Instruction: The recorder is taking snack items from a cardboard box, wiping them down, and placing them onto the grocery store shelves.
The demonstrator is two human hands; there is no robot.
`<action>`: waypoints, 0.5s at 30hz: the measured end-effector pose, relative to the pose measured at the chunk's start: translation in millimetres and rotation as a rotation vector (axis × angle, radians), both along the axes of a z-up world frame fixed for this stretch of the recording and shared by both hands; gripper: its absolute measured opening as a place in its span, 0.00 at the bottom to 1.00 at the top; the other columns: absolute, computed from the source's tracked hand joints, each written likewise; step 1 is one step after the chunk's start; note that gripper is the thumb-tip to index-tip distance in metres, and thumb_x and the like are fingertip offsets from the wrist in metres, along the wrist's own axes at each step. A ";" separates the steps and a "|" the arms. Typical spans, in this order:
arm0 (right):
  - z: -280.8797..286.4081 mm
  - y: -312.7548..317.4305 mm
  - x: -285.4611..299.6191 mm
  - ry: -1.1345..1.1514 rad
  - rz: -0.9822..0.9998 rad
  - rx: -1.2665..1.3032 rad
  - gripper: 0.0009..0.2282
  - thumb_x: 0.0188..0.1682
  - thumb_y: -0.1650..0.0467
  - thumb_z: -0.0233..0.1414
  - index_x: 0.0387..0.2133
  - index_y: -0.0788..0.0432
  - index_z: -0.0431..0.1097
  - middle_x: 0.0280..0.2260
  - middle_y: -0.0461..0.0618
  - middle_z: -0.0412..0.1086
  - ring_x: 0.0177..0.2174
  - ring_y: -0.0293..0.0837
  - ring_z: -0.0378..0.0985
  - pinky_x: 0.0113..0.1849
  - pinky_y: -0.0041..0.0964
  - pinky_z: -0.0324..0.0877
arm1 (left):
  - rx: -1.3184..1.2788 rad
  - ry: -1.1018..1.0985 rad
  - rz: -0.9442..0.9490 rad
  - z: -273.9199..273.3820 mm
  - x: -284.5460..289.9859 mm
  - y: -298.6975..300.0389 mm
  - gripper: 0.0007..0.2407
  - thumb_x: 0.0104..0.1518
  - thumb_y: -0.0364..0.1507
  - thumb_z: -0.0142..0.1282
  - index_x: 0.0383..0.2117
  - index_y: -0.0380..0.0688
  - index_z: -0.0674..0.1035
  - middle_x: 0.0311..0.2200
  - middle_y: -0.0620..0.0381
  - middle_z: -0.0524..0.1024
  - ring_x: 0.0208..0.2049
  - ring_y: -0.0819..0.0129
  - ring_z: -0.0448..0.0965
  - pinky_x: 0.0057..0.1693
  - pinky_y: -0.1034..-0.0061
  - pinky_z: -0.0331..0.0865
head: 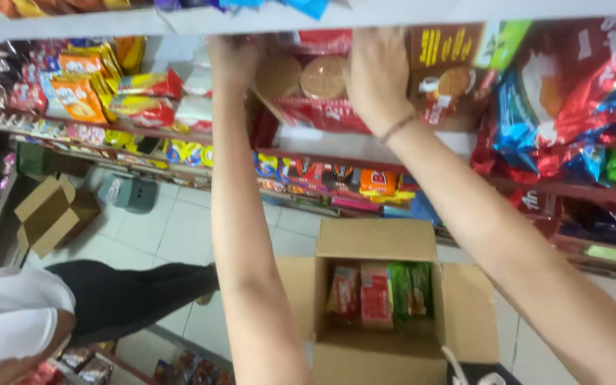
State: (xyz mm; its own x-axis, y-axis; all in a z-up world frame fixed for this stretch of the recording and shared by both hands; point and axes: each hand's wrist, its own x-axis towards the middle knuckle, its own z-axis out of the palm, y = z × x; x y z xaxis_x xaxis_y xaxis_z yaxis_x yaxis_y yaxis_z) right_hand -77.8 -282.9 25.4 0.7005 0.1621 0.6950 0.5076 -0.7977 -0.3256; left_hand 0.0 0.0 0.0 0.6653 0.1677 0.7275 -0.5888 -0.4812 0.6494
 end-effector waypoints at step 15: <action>8.9 6.4 -33.1 -0.082 -0.196 -0.082 0.35 0.30 0.72 0.61 0.55 0.73 0.60 0.50 0.78 0.58 0.49 0.74 0.61 0.49 0.59 0.66 | 0.351 0.045 -0.024 26.7 -17.0 -30.7 0.16 0.49 0.35 0.72 0.39 0.39 0.82 0.37 0.46 0.83 0.39 0.48 0.82 0.47 0.59 0.74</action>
